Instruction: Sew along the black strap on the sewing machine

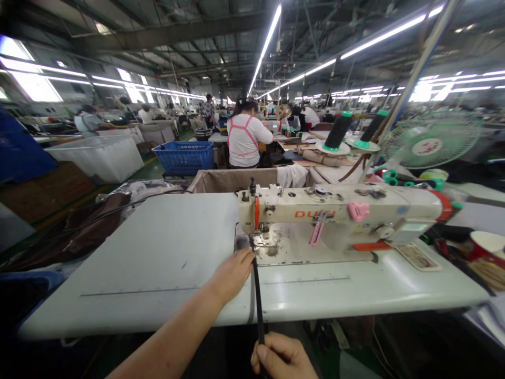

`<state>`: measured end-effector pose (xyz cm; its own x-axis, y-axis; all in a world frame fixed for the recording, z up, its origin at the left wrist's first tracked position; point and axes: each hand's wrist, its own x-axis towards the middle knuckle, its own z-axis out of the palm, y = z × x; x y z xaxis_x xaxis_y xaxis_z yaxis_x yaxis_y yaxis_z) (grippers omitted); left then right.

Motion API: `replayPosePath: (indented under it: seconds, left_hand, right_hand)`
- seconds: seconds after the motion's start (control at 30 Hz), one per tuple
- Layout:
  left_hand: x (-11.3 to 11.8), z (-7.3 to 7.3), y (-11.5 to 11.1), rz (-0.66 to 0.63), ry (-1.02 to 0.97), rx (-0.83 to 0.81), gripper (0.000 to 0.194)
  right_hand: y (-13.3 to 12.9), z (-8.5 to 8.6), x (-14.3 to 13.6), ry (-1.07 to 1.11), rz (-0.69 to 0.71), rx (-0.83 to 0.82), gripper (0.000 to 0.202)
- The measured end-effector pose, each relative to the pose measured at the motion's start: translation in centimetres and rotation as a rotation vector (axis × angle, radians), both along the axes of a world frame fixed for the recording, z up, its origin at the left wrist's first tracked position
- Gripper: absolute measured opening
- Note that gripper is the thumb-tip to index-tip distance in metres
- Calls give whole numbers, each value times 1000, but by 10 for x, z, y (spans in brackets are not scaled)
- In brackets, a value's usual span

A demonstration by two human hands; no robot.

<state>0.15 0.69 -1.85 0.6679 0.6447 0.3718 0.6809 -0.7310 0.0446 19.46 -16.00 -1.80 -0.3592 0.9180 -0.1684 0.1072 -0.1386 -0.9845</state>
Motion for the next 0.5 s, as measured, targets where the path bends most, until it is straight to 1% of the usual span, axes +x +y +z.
replayPosePath:
  seconds: [0.07,0.13,0.2,0.23,0.3,0.37,0.43,0.5]
  left_hand:
    - [0,1,0,3,-2,6,31]
    - [0,2,-1,-7,3,11,32]
    - [-1,3,-1,-9,-2,4,30]
    - [-1,3,-1,-6,-11,-5,29]
    - [-1,4,-1,0,-36,-24,29]
    - [-1,4,-1,1,-49,-30,29]
    - [-1,5,-1,-4,-45,-15,30]
    - [-1,4,-1,-9,-45,-5,31]
  right_hand:
    - [0,10,-1,-23,4,35,65]
    - [0,20,-2,-46,-32,47,61]
    - [0,25,-5,-64,-80,53,58]
    - [1,24,-6,-69,-97,55,57]
    - [3,18,-8,-53,-124,36,59]
    - [6,8,-10,13,-150,-36,64]
    - [8,1,-10,82,-146,-120,71]
    - [9,-1,-9,96,-134,-153,72]
